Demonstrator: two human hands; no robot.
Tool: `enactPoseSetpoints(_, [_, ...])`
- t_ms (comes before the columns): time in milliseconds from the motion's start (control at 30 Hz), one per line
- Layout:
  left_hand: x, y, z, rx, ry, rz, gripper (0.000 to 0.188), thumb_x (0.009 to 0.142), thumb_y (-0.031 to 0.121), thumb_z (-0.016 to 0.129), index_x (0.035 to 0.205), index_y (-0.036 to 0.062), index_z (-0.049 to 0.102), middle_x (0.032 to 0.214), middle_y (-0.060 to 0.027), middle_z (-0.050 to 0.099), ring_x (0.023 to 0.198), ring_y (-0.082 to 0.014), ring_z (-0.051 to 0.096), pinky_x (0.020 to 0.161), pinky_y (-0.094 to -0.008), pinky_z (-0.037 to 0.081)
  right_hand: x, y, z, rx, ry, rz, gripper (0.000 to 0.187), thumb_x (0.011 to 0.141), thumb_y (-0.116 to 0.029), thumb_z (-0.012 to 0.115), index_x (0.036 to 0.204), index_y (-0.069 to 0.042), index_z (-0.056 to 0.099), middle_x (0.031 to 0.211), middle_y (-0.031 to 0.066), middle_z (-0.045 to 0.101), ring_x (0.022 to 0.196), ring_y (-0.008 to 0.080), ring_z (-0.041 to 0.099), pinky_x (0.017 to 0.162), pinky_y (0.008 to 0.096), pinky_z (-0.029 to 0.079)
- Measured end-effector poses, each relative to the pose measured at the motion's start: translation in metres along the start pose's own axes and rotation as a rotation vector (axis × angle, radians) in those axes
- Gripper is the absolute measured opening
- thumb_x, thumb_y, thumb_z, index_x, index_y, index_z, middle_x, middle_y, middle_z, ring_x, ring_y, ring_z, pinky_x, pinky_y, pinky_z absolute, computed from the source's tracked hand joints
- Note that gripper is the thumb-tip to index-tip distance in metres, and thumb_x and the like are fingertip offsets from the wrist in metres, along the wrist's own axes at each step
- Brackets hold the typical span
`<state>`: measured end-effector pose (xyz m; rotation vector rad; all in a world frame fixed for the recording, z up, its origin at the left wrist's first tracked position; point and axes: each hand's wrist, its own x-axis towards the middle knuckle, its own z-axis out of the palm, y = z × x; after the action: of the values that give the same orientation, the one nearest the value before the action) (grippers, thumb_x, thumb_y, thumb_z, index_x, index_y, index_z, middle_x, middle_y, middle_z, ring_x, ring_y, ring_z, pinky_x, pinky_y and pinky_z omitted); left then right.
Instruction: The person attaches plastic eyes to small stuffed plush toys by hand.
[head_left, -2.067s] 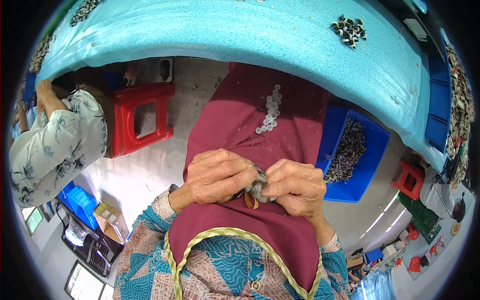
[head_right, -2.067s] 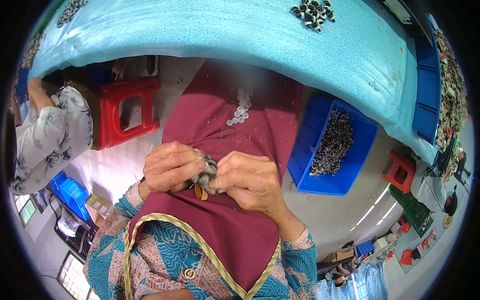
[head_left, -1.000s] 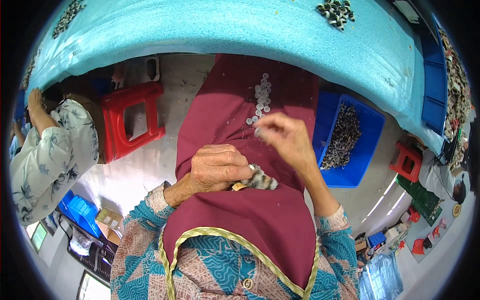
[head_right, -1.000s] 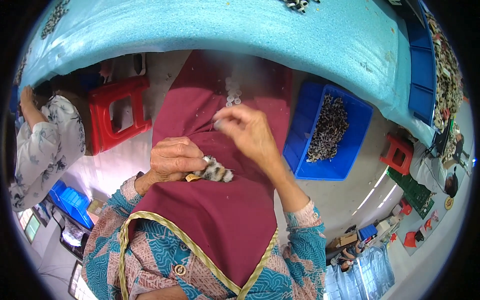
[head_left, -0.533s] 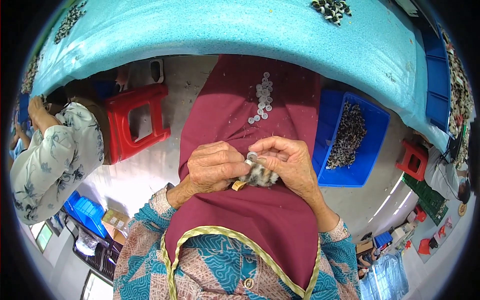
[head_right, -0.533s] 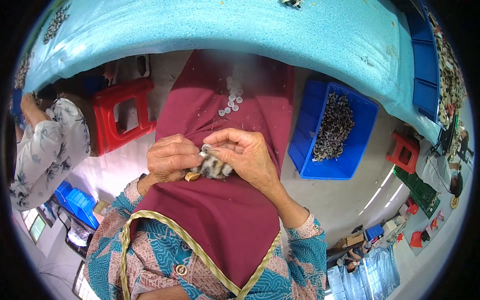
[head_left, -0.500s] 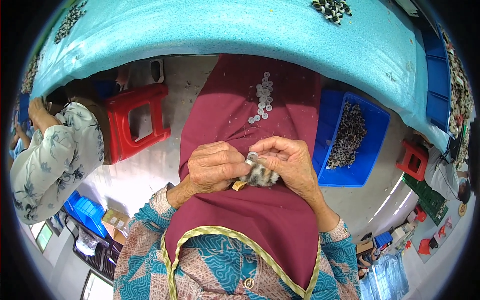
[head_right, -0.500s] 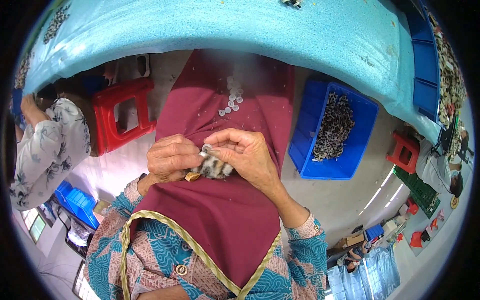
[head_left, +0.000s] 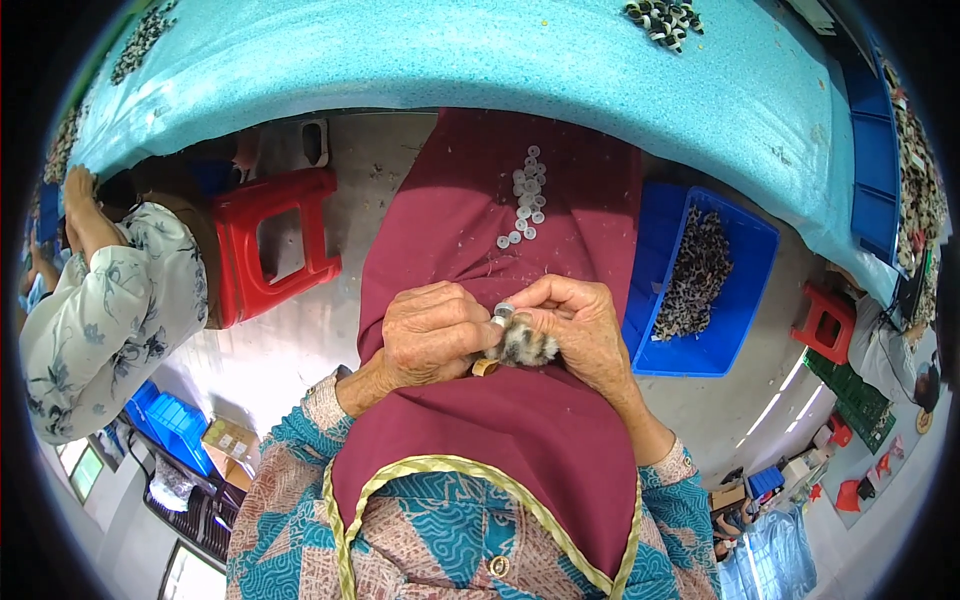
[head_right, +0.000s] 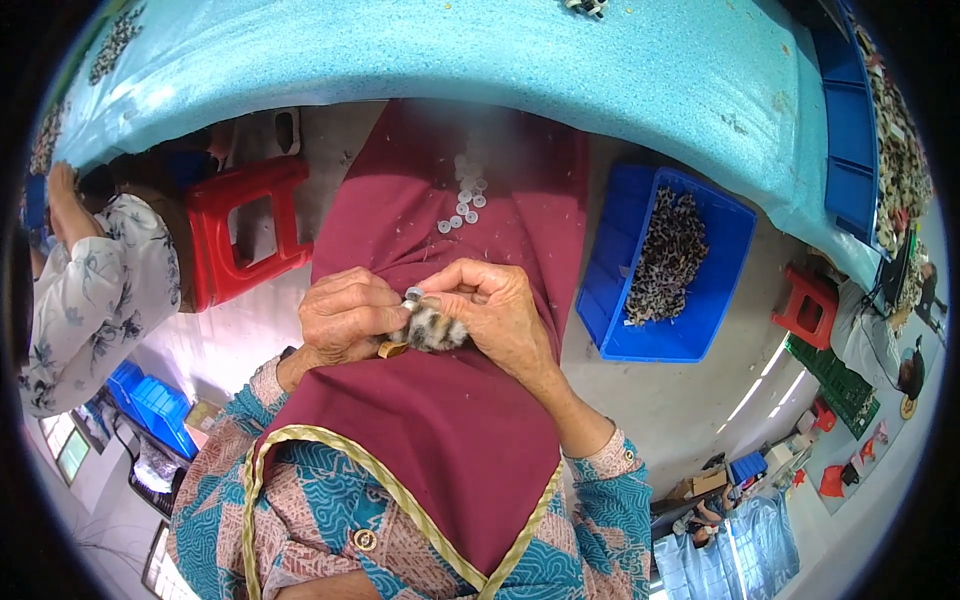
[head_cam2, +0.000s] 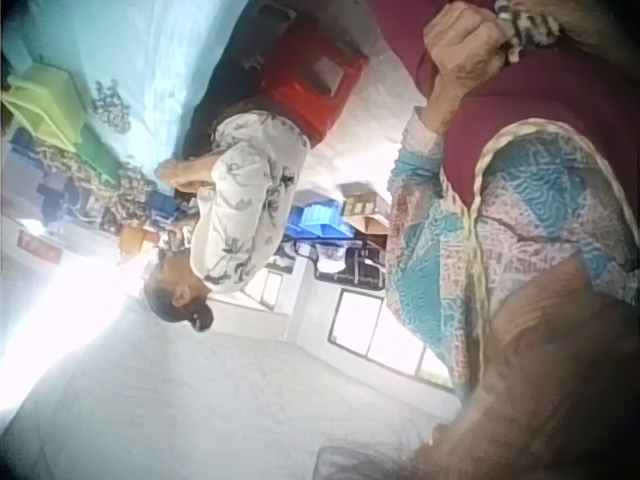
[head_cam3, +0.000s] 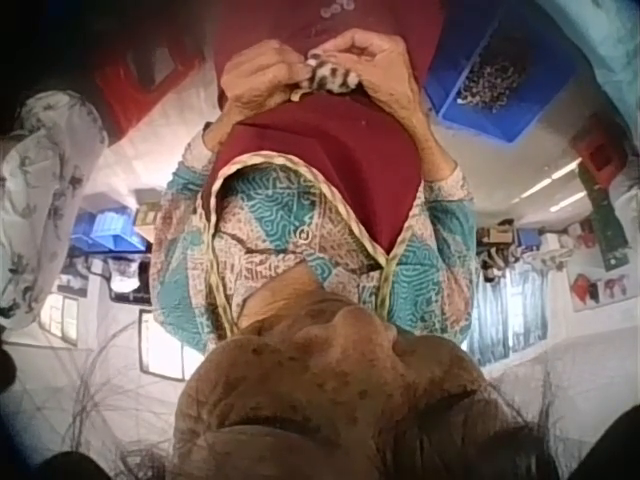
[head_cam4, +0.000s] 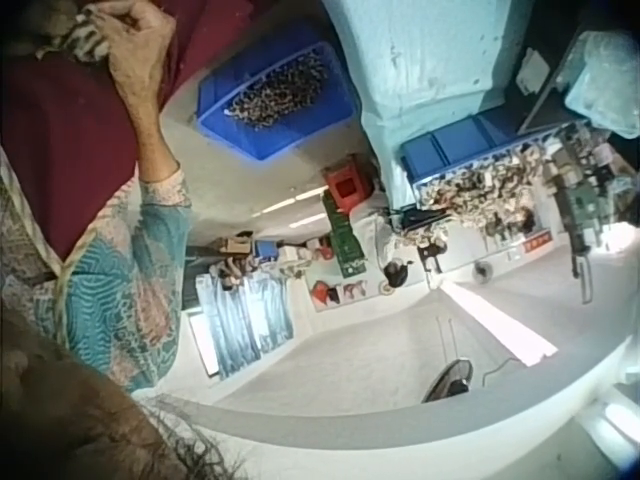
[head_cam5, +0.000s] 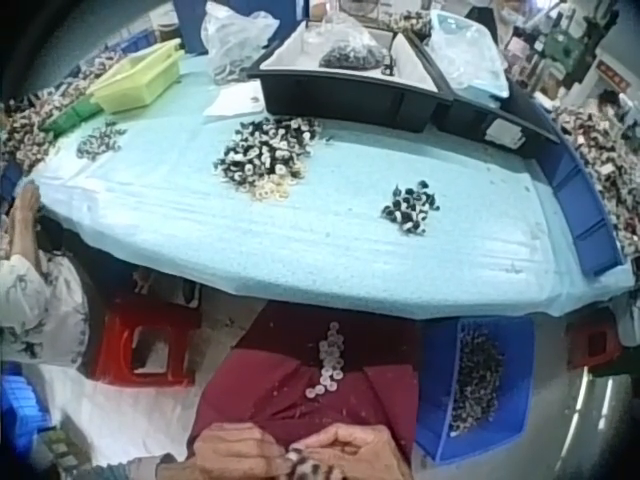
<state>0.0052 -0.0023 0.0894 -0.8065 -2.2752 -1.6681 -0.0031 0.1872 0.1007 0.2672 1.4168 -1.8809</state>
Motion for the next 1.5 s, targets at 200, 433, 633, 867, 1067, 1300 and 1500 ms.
enactPoseSetpoints(200, [0.001, 0.000, 0.002, -0.048, -0.018, -0.029, 0.026, 0.047, 0.005, 0.072, 0.070, 0.0059, 0.060, 0.063, -0.0025, 0.056, 0.056, -0.0172, 0.057, 0.048, -0.0280, 0.046, 0.002, 0.005, -0.002, 0.053, -0.025, -0.056, 0.008, 0.080, 0.001, 0.062, 0.088, 0.004, 0.063, 0.085, 0.0077, 0.065, 0.078, 0.0096, 0.060, 0.072, 0.0223, 0.050])
enactPoseSetpoints(433, [0.000, 0.008, 0.006, -0.147, 0.012, -0.359, 0.025, 0.055, 0.000, 0.074, 0.077, 0.0054, 0.063, 0.070, -0.0044, 0.060, 0.063, -0.0161, 0.060, 0.052, -0.0264, 0.048, 0.001, 0.014, -0.001, -0.013, 0.034, -0.216, 0.008, 0.079, 0.003, 0.063, 0.086, 0.004, 0.063, 0.083, 0.0071, 0.065, 0.078, 0.0107, 0.060, 0.071, 0.0230, 0.050])
enactPoseSetpoints(633, [0.004, 0.004, 0.005, -0.291, -0.026, -0.586, 0.033, 0.060, 0.002, 0.071, 0.092, -0.0001, 0.066, 0.086, -0.0099, 0.063, 0.079, -0.0179, 0.061, 0.070, -0.0271, 0.048, 0.004, 0.012, -0.001, -0.038, 0.074, -0.213, 0.009, 0.080, 0.004, 0.062, 0.089, 0.005, 0.061, 0.081, 0.0067, 0.064, 0.078, 0.0100, 0.060, 0.070, 0.0220, 0.049])
enactPoseSetpoints(867, [0.008, -0.013, -0.006, -0.068, -0.030, -0.770, 0.024, 0.065, -0.001, 0.068, 0.088, 0.0015, 0.064, 0.076, -0.0069, 0.064, 0.070, -0.0138, 0.062, 0.061, -0.0255, 0.049, 0.038, 0.016, -0.013, 0.277, -0.073, -0.055, 0.020, 0.080, -0.003, 0.066, 0.097, 0.003, 0.058, 0.089, 0.0072, 0.063, 0.081, 0.0102, 0.059, 0.074, 0.0243, 0.050])
enactPoseSetpoints(1067, [-0.028, -0.068, -0.004, -0.114, 0.067, -0.958, 0.023, 0.068, 0.001, 0.068, 0.091, -0.0003, 0.063, 0.070, -0.0096, 0.065, 0.064, -0.0111, 0.061, 0.057, -0.0270, 0.050, 0.080, 0.041, 0.000, -0.112, -0.121, -0.143, 0.031, 0.079, -0.017, 0.070, 0.099, 0.002, 0.058, 0.091, 0.0052, 0.062, 0.081, 0.0099, 0.058, 0.071, 0.0266, 0.050])
enactPoseSetpoints(1300, [-0.053, -0.076, 0.009, 0.012, 0.126, -0.915, 0.025, 0.064, 0.003, 0.069, 0.088, -0.0006, 0.062, 0.070, -0.0114, 0.062, 0.064, -0.0187, 0.062, 0.057, -0.0294, 0.047, 0.084, 0.043, 0.005, -0.185, -0.084, 0.131, 0.019, 0.082, -0.017, 0.066, 0.087, 0.000, 0.061, 0.069, -0.0004, 0.060, 0.063, 0.0034, 0.052, 0.054, 0.0220, 0.044])
enactPoseSetpoints(1500, [-0.043, -0.072, 0.010, 0.181, 0.084, -0.800, 0.021, 0.064, 0.002, 0.067, 0.083, -0.0005, 0.059, 0.072, -0.0120, 0.060, 0.064, -0.0218, 0.061, 0.057, -0.0302, 0.046, 0.096, 0.071, -0.003, -0.308, -0.054, -0.104, 0.018, 0.081, -0.017, 0.067, 0.083, 0.000, 0.062, 0.068, -0.0012, 0.059, 0.059, 0.0039, 0.050, 0.051, 0.0224, 0.042])
